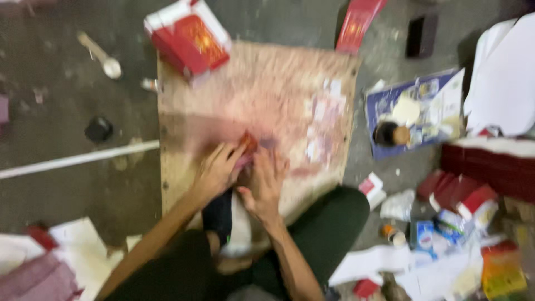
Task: The person sits on the floor and assembles small red and white paper boxes. They fold the flaps, apply glue to the edges using a small brush, and press the sides together to form the box shape. The person repeats this process for multiple boxes.
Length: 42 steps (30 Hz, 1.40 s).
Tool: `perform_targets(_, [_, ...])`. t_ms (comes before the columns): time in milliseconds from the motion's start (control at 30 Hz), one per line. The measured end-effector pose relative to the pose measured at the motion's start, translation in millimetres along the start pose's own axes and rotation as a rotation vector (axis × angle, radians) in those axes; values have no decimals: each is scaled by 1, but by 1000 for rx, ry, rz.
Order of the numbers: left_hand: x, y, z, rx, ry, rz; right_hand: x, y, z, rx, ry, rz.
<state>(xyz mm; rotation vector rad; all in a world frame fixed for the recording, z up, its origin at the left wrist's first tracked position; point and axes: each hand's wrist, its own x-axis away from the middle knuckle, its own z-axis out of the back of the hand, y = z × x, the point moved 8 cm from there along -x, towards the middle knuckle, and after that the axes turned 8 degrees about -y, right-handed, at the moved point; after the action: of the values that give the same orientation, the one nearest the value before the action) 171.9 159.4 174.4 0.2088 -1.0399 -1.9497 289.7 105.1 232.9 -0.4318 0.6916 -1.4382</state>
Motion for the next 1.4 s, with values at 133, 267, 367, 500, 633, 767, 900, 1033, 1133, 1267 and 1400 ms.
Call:
perform_targets(133, [17,-37,-22,1164,101,385,23,91,-38,-1122,144,-675])
perform_targets(267, [24,-44,-22,1124,133,394,30,98,-70,-1319,51,-813])
perform_targets(367, [27,-47,-19,534,-17,439,14,68,-54,-612,30,-442])
perform_targets(500, [23,-38,-12,572,10,176,14,84,-63,-649,-53,-594])
perform_targets(633, [21,-43,-13,697,-24,116,11,124,-52,-1070,116,-695])
perform_targets(767, [19,-32,5,394,109,-147,-9,95,-61,-867,-20,-415])
perform_targets(900, [19,-42,19,471,293,-184,-1,71,-120,-1641,40,-747])
perform_targets(1033, [14,-54,16,330,284,-27,-7,64,-119,-1554,44,-645])
perform_targets(1133, [12,-62,12,370,269,41,-8,60,-109,-1503,3,-565])
perform_targets(1267, [12,-51,15,505,283,-154,-4,49,-100,-1413,15,-495])
perform_targets(1400, [13,-55,13,348,288,-53,-3,24,-85,-940,-174,-198])
